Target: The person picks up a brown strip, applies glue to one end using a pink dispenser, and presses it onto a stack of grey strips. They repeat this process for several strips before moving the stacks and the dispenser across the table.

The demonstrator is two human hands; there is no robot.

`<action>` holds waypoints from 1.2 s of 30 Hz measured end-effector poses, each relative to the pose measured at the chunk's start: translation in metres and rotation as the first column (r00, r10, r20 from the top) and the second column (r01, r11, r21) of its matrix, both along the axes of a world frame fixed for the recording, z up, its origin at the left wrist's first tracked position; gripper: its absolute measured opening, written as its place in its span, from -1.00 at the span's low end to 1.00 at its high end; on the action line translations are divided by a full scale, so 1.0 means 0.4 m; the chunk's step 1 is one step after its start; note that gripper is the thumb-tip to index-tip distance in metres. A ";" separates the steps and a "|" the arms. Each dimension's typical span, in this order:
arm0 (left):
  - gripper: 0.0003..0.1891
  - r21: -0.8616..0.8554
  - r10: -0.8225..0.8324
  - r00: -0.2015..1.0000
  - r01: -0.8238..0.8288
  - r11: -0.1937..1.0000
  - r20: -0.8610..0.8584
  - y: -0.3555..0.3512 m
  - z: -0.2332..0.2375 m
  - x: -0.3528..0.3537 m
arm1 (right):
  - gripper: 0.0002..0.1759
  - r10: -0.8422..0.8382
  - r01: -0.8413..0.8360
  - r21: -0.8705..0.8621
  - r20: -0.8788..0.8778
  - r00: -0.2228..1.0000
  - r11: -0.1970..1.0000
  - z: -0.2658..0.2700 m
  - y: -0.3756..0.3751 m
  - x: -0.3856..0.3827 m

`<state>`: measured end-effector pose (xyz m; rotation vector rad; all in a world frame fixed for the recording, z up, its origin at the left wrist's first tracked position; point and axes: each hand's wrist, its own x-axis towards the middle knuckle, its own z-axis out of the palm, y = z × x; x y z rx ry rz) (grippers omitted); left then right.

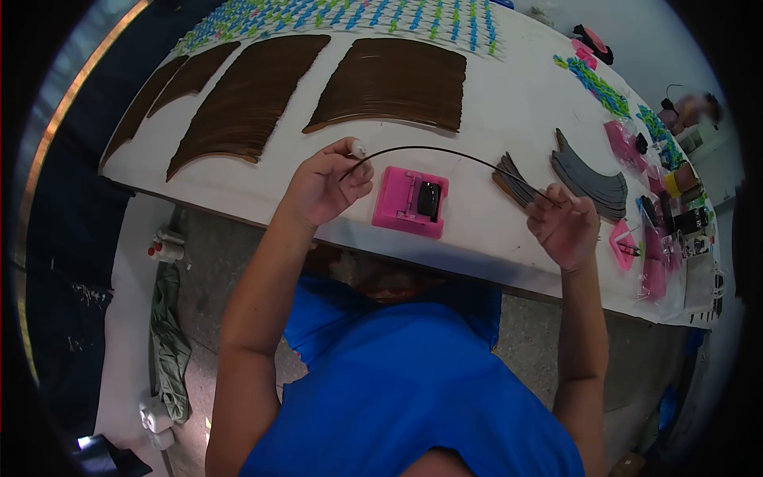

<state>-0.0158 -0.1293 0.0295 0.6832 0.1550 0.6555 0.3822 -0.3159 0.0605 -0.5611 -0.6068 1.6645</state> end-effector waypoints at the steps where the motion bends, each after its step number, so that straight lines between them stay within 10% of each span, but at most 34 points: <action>1: -0.86 -0.038 0.025 0.999 -0.024 0.999 0.027 0.002 -0.008 -0.010 | -0.74 0.003 0.002 0.059 -0.082 0.997 0.998 -0.009 0.005 -0.019; 20: -0.85 -0.399 0.411 0.849 -0.268 0.877 0.333 -0.001 -0.103 -0.063 | -0.82 -0.408 0.321 0.333 0.235 0.882 0.886 -0.099 0.168 -0.179; 26: -0.78 -0.520 0.629 0.767 -0.592 0.616 -0.128 0.036 -0.110 0.001 | -0.87 -0.409 0.300 0.302 0.418 0.811 0.905 -0.075 0.218 -0.188; 36: -0.72 -0.266 0.439 0.810 -0.555 0.788 -0.389 0.098 -0.085 0.081 | -0.85 -0.303 0.171 0.252 0.844 0.443 0.952 -0.049 0.324 -0.208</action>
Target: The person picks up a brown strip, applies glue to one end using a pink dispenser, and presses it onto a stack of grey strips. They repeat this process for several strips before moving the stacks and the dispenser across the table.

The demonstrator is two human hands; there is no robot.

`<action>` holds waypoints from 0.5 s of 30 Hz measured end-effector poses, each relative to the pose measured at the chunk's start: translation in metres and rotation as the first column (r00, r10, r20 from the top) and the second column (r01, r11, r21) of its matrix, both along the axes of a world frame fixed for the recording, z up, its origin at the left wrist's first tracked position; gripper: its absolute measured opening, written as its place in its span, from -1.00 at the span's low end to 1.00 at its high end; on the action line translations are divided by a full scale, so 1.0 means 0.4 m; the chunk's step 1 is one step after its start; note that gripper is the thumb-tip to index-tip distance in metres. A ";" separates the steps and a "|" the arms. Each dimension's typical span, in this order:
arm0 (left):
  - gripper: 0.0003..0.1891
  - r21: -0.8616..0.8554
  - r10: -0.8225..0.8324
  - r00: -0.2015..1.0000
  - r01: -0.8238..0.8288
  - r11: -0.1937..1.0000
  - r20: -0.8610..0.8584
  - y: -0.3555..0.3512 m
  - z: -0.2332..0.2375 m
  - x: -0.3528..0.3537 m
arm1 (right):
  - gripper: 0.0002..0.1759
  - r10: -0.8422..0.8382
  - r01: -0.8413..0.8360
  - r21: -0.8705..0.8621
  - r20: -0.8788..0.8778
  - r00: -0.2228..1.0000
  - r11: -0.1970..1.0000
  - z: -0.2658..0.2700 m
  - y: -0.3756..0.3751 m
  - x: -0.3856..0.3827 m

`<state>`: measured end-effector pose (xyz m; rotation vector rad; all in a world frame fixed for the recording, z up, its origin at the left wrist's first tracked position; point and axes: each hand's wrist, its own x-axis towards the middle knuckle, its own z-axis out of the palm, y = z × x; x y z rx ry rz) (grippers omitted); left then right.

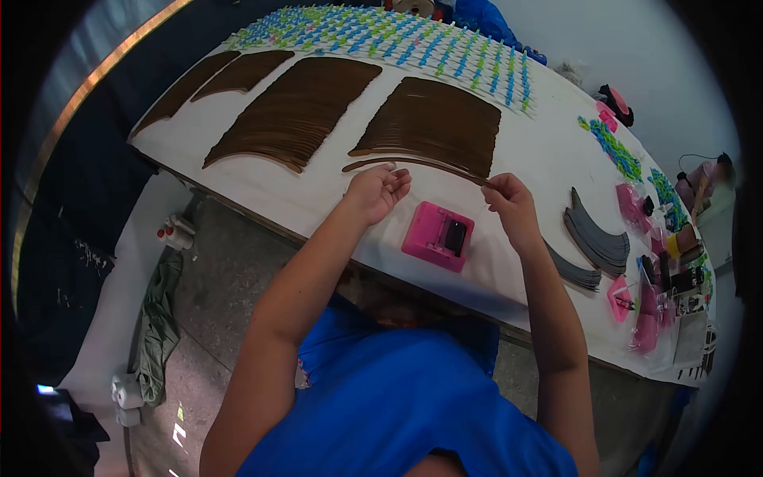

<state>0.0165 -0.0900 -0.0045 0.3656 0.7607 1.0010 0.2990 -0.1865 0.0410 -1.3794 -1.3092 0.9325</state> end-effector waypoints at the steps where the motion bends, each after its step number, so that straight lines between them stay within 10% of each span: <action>1: -0.72 0.001 0.003 1.000 -0.003 1.000 0.001 0.008 -0.011 -0.006 | -0.85 0.003 -0.003 0.001 0.001 1.000 1.000 -0.011 0.013 0.006; 7: -0.70 0.238 -0.174 0.757 0.401 0.885 -0.630 -0.038 0.013 -0.027 | -0.77 0.005 0.025 -0.069 0.402 0.915 0.997 -0.085 0.074 0.054; 8: -0.75 0.414 0.103 0.516 0.534 0.737 -0.850 -0.049 0.008 -0.030 | -0.74 -0.019 0.027 -0.008 0.513 0.858 1.000 -0.097 0.081 0.057; 9: -0.79 0.474 0.437 0.250 0.699 0.536 -0.864 -0.059 0.003 -0.033 | -0.71 -0.048 0.021 0.050 0.615 0.787 0.999 -0.102 0.085 0.057; 13: -0.79 0.520 0.656 0.173 0.766 0.379 -0.734 -0.082 -0.011 -0.032 | -0.69 -0.070 0.059 0.038 0.670 0.739 0.998 -0.123 0.098 0.053; 15: -0.78 0.465 0.719 0.092 0.817 0.340 -0.689 -0.085 -0.008 -0.022 | -0.68 -0.320 0.123 0.318 0.701 0.637 0.940 -0.133 0.076 0.035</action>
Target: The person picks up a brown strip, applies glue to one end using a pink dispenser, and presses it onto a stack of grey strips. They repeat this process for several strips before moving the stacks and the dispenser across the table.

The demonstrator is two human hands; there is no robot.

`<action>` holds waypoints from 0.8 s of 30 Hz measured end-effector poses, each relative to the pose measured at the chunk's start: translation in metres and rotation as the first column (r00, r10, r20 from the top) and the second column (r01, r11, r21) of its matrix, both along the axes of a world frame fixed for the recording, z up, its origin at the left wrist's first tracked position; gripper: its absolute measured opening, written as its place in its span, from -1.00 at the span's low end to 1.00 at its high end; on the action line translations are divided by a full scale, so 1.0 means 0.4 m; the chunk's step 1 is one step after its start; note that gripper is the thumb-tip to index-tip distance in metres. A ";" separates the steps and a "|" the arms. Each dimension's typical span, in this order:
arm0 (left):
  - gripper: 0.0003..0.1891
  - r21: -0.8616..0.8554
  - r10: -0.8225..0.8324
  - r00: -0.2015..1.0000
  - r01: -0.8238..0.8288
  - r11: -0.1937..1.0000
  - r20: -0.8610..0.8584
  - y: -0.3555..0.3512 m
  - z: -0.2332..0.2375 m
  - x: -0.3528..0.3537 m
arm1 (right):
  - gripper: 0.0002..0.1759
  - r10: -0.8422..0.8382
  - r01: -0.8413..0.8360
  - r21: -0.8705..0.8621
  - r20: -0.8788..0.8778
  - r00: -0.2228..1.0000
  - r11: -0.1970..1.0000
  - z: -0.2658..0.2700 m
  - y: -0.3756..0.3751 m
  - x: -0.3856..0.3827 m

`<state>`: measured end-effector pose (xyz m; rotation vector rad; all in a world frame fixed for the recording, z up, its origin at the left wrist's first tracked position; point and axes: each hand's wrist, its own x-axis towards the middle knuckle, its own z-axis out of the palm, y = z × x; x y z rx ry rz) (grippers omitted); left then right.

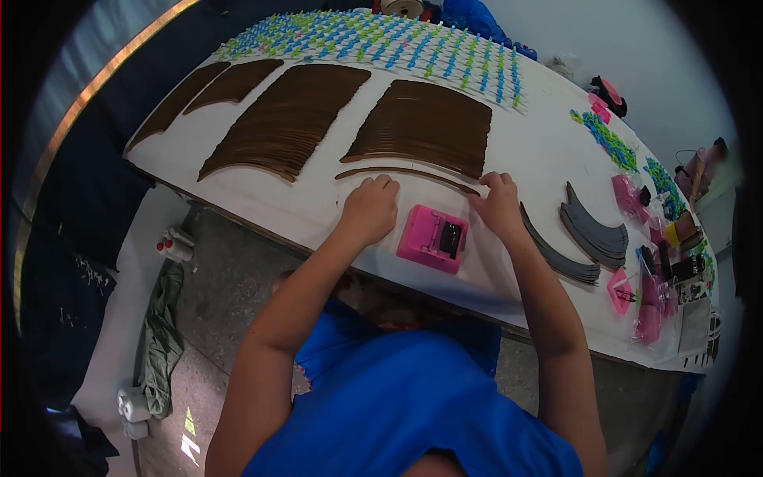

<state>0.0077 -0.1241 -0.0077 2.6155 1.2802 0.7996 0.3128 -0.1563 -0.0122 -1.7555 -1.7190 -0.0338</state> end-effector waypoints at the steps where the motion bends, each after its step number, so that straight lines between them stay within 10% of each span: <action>1: -0.78 0.001 -0.007 1.000 0.007 1.000 0.001 0.000 0.001 0.004 | -0.68 -0.007 0.007 0.001 0.001 1.000 1.000 0.006 -0.016 -0.006; 9: -0.71 0.088 0.010 0.999 -0.006 0.996 -0.043 0.021 -0.014 0.021 | -0.65 0.155 -0.173 0.033 0.302 0.941 0.984 0.014 -0.109 -0.017; 24: -0.65 0.145 0.000 0.999 0.006 0.989 -0.039 0.074 -0.023 0.043 | -0.65 0.024 -0.029 0.010 0.331 0.943 1.000 -0.009 -0.071 -0.054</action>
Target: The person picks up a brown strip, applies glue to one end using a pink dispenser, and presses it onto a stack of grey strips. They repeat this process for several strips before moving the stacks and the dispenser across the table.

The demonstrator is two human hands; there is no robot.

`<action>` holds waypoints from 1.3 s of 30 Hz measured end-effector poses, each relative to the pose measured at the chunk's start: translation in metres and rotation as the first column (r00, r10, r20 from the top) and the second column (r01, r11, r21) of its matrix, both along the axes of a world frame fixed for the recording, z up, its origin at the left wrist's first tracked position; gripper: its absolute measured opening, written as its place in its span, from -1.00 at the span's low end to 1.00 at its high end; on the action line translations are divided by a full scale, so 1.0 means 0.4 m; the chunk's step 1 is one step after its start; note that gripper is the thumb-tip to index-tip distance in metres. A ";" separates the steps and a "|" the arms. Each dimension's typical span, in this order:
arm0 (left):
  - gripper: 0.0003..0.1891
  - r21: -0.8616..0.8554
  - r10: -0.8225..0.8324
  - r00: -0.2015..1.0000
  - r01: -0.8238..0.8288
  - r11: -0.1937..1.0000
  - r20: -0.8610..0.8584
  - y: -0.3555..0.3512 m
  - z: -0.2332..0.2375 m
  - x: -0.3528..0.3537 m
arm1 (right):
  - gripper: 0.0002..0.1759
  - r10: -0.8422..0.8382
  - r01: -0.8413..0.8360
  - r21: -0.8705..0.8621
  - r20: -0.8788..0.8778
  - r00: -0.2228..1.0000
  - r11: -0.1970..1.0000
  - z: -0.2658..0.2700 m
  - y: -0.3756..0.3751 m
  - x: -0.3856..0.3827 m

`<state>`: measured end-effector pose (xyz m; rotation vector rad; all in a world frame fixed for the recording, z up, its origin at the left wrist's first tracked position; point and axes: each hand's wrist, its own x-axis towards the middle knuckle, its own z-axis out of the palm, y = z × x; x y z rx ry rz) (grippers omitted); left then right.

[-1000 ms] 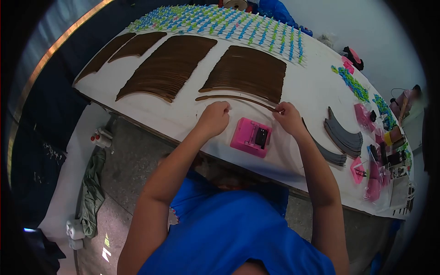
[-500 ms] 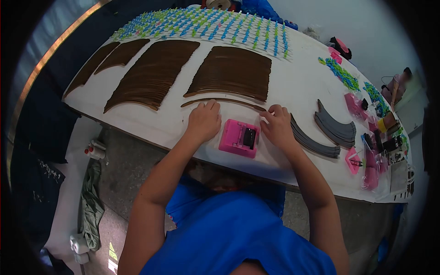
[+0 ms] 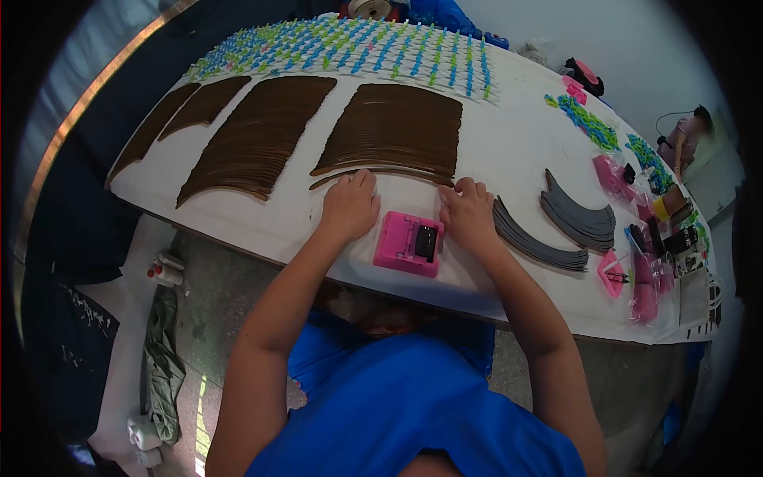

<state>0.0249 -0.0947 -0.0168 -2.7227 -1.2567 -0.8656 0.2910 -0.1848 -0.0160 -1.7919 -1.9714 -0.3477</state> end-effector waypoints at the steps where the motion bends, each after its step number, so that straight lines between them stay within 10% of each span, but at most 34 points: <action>1: -0.65 0.000 -0.002 1.000 0.002 1.000 -0.001 0.001 0.001 0.001 | -0.65 -0.002 0.002 0.000 -0.001 1.000 1.000 -0.002 0.002 0.000; 39: -0.63 -0.018 0.245 0.970 -0.244 0.969 0.003 -0.024 -0.002 0.000 | -0.54 -0.032 0.032 -0.055 0.005 0.999 0.998 0.005 0.000 -0.008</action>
